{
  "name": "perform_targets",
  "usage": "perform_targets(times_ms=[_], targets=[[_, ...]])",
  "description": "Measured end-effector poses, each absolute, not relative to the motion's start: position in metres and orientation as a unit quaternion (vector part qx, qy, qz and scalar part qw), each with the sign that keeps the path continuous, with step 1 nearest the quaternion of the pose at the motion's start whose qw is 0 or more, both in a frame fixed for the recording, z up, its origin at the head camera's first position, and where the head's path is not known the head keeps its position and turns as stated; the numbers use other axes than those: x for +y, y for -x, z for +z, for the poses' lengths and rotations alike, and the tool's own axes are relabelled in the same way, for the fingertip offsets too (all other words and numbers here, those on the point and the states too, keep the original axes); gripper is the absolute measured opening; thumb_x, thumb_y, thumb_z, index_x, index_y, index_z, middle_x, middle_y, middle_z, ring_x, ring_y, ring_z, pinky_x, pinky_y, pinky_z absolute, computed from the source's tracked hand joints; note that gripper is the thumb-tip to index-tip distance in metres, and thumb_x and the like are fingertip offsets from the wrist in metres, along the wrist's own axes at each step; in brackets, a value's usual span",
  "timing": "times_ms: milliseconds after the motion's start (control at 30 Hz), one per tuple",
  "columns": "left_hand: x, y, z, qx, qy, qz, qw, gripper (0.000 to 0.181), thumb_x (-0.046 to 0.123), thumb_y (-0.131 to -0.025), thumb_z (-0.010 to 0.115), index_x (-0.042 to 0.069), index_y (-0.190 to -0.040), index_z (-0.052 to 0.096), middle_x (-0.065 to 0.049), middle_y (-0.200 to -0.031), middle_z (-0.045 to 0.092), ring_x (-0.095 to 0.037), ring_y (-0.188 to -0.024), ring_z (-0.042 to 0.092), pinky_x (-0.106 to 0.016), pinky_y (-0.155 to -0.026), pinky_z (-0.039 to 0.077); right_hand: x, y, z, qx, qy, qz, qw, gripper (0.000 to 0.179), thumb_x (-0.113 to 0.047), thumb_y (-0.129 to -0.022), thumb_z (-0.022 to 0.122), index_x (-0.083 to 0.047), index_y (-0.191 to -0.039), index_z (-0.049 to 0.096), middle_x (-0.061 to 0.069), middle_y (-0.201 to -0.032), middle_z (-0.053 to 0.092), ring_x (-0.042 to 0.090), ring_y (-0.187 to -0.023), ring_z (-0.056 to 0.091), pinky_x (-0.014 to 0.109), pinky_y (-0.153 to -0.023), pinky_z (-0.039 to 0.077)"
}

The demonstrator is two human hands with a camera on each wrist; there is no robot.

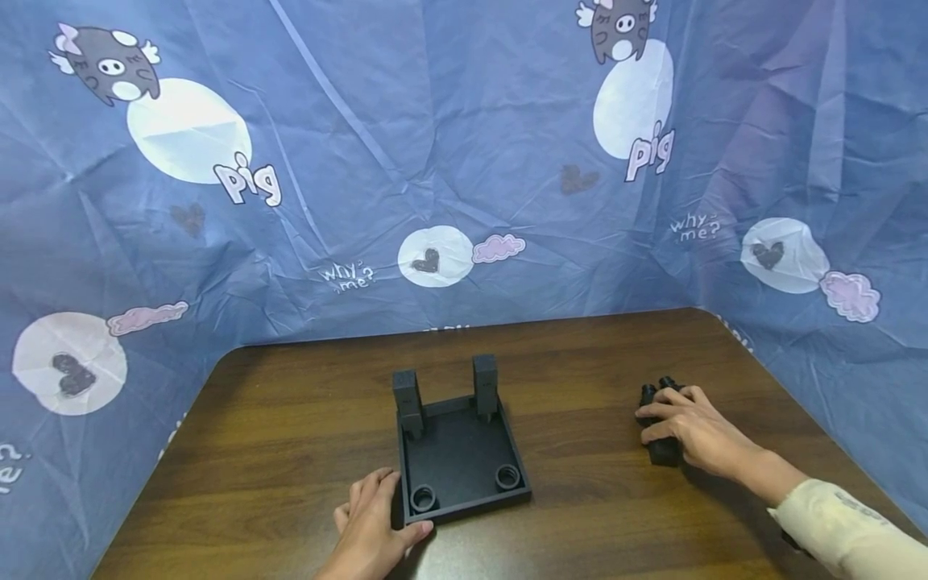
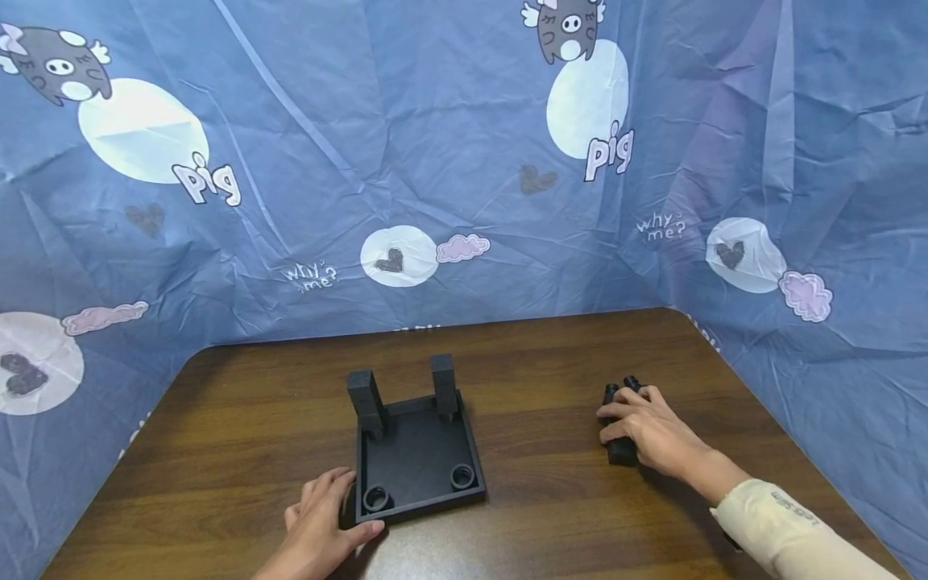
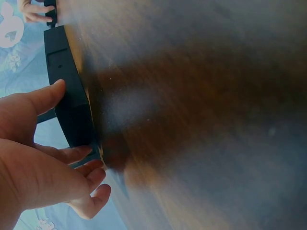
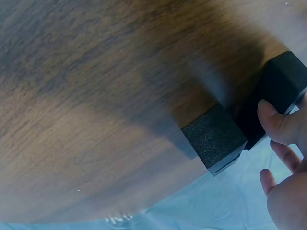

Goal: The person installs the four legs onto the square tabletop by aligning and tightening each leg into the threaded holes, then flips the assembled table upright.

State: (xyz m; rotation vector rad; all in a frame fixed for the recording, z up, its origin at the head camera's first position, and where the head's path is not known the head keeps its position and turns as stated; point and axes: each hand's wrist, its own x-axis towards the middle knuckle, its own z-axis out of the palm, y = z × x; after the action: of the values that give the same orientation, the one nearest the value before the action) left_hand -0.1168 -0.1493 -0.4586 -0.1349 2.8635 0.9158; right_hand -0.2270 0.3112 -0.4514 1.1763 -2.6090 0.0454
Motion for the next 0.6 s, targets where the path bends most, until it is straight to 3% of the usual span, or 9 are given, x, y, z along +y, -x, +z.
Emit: perform_targets(times_ms=[400, 600], targets=[[-0.15, 0.117, -0.459, 0.948, 0.045, 0.306, 0.07, 0.082, 0.037, -0.071, 0.084, -0.003, -0.133, 0.05, -0.022, -0.138, 0.043, -0.038, -0.124, 0.033, -0.059, -0.09, 0.022, 0.304, 0.23, -0.445, -0.884, -0.437, 0.033, 0.161, 0.069, 0.028, -0.048, 0.068, -0.023, -0.095, 0.076, 0.003, -0.109, 0.069, 0.031, -0.109, 0.052, 0.054, -0.085, 0.032], [-0.15, 0.116, -0.459, 0.949, 0.037, 0.307, 0.063, 0.081, 0.038, -0.071, 0.083, -0.004, -0.132, 0.05, -0.023, -0.137, 0.044, -0.039, -0.124, 0.034, -0.059, -0.089, 0.022, 0.291, 0.229, -0.425, -0.874, -0.445, 0.071, 0.181, 0.071, 0.03, -0.055, 0.06, -0.023, -0.099, 0.075, 0.004, -0.109, 0.069, 0.032, -0.11, 0.052, 0.054, -0.088, 0.031]])
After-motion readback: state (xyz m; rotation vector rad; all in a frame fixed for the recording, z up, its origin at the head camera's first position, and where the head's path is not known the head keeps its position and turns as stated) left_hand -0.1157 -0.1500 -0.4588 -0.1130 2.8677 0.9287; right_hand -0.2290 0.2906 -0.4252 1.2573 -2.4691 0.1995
